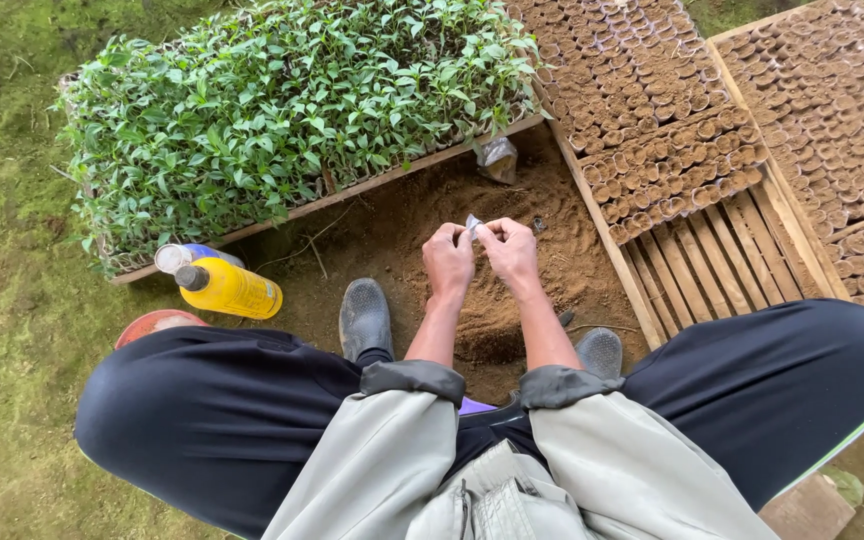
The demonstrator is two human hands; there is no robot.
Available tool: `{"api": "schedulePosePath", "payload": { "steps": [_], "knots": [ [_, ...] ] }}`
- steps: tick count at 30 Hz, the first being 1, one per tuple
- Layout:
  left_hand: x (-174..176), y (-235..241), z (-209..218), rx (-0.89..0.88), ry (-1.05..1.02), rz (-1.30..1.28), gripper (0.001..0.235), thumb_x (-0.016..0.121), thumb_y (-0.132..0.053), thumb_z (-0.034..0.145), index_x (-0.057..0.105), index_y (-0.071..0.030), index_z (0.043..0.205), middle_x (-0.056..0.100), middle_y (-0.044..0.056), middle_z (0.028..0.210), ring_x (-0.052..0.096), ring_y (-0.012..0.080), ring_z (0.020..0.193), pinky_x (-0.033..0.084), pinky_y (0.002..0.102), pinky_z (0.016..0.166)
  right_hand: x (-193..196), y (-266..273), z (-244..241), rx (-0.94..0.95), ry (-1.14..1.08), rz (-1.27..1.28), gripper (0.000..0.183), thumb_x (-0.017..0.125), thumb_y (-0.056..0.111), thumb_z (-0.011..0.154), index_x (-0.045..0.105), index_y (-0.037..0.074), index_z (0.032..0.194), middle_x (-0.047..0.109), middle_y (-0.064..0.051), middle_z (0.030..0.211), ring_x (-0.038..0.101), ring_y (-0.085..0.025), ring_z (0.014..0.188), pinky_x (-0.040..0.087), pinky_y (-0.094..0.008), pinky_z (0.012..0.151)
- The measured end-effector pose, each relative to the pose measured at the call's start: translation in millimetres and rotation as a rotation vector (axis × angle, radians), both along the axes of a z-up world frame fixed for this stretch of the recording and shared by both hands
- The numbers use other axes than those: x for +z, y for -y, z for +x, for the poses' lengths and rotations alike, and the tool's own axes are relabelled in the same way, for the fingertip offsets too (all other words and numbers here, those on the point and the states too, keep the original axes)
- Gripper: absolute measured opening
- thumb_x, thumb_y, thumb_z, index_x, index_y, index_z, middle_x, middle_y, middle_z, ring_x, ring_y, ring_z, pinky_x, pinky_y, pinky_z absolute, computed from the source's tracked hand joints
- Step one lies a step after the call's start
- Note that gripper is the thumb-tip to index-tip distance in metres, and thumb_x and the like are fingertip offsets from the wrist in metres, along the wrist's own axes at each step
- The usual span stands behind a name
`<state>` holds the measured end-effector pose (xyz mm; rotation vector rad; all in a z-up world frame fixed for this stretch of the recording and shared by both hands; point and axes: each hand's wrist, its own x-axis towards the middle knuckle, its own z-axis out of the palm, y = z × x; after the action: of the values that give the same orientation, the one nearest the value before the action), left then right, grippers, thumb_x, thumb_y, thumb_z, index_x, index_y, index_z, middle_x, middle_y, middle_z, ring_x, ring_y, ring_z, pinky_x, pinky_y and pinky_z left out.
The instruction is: Filling small biodegradable planting tubes with soil and arranging them in a tray for seedlings.
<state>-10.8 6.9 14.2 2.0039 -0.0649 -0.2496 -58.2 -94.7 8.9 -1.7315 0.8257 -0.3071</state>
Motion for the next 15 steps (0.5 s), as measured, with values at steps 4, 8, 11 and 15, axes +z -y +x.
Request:
{"api": "schedulePosePath", "payload": {
  "steps": [4, 8, 11, 15],
  "knots": [
    [-6, 4, -3, 0.005, 0.04, -0.043, 0.009, 0.07, -0.017, 0.087, 0.077, -0.012, 0.088, 0.073, 0.016, 0.078, 0.073, 0.0367, 0.081, 0.056, 0.045, 0.07, -12, -3, 7, -0.034, -0.008, 0.02, 0.02, 0.079, 0.024, 0.087, 0.077, 0.005, 0.094, 0.072, -0.007, 0.066, 0.068, -0.011, 0.059, 0.054, -0.027, 0.06],
    [-8, 2, -5, 0.036, 0.012, -0.041, 0.009, 0.071, -0.019, 0.085, 0.076, -0.012, 0.087, 0.073, 0.015, 0.076, 0.073, 0.0337, 0.078, 0.056, 0.044, 0.069, -26, -7, 9, -0.108, -0.021, -0.01, 0.01, 0.078, 0.013, 0.079, 0.078, 0.009, 0.088, 0.071, -0.003, 0.062, 0.067, -0.01, 0.057, 0.052, -0.024, 0.059],
    [-16, 0, -4, 0.033, -0.003, -0.026, 0.011, 0.072, -0.021, 0.084, 0.074, -0.01, 0.088, 0.072, 0.015, 0.076, 0.072, 0.0338, 0.077, 0.055, 0.046, 0.07, -29, -7, 9, -0.094, -0.054, -0.076, 0.006, 0.077, 0.014, 0.076, 0.079, 0.016, 0.082, 0.07, -0.001, 0.06, 0.068, -0.01, 0.058, 0.052, -0.024, 0.059],
    [-20, -2, 1, 0.013, 0.006, -0.032, 0.018, 0.075, -0.021, 0.082, 0.072, -0.008, 0.093, 0.07, 0.015, 0.077, 0.071, 0.0349, 0.078, 0.055, 0.048, 0.072, -23, -9, 12, -0.049, -0.118, -0.139, 0.007, 0.074, 0.017, 0.075, 0.079, 0.02, 0.079, 0.07, 0.001, 0.059, 0.068, -0.012, 0.06, 0.052, -0.028, 0.062]
  ]
}}
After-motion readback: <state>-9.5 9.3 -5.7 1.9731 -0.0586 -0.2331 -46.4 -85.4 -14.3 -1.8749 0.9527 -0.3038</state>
